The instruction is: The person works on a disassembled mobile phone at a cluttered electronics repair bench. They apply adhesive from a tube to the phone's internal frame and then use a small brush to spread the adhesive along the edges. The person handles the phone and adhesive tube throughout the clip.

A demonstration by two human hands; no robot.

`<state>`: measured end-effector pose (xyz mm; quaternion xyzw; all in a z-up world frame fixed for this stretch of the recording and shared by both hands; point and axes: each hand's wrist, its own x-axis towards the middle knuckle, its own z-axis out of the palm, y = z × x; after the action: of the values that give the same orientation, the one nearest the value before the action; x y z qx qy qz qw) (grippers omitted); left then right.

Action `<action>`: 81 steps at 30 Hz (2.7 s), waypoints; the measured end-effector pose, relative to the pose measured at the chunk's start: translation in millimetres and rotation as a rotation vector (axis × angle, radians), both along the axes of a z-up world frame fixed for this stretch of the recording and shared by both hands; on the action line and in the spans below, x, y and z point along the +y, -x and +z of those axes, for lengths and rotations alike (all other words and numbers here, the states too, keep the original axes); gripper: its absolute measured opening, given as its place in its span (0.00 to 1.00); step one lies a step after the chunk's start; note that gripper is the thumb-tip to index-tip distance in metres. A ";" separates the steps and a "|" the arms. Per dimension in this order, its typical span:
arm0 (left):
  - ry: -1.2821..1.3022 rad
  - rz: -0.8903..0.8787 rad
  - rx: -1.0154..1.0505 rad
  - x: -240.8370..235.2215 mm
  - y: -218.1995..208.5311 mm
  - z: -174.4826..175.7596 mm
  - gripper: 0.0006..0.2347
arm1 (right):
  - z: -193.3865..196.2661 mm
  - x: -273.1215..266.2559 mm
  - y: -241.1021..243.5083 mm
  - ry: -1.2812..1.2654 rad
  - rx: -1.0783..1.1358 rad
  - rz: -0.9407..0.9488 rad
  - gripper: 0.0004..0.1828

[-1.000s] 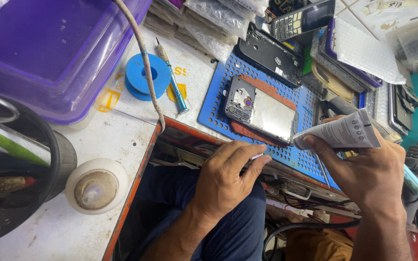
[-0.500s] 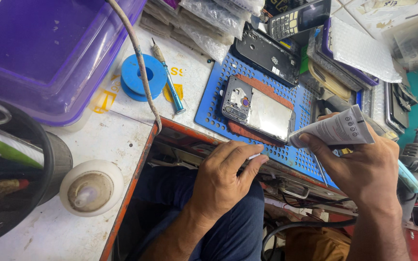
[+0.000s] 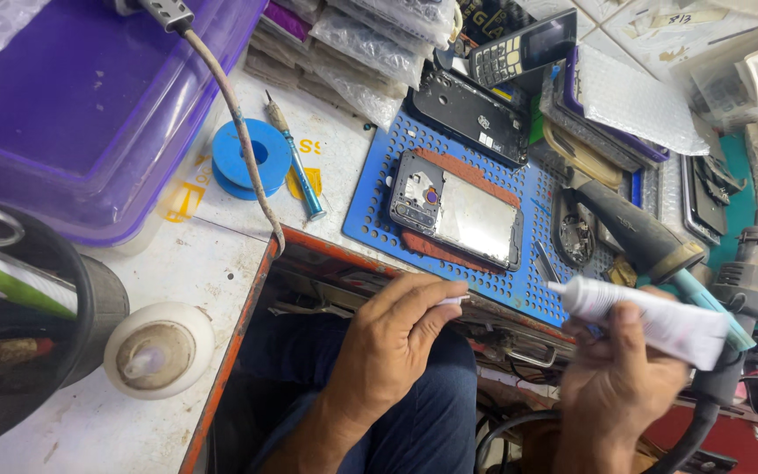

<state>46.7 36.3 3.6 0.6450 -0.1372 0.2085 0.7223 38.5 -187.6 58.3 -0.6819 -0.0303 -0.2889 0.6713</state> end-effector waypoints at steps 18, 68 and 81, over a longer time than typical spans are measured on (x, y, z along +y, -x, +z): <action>0.389 -0.554 0.382 -18.5 35.6 -4.6 0.10 | -55.4 17.4 60.0 -0.784 0.514 0.123 0.16; 0.002 -0.307 0.264 -10.4 39.2 7.9 0.08 | -65.0 8.9 69.7 -0.353 0.199 0.056 0.11; -0.082 -0.211 -0.020 -5.0 44.3 26.0 0.09 | -77.8 14.3 76.1 -0.467 0.163 -0.011 0.18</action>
<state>2.4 31.3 29.6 0.6538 -0.2200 0.1322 0.7118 -37.5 -173.3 -19.5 -0.5292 0.0950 -0.2358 0.8095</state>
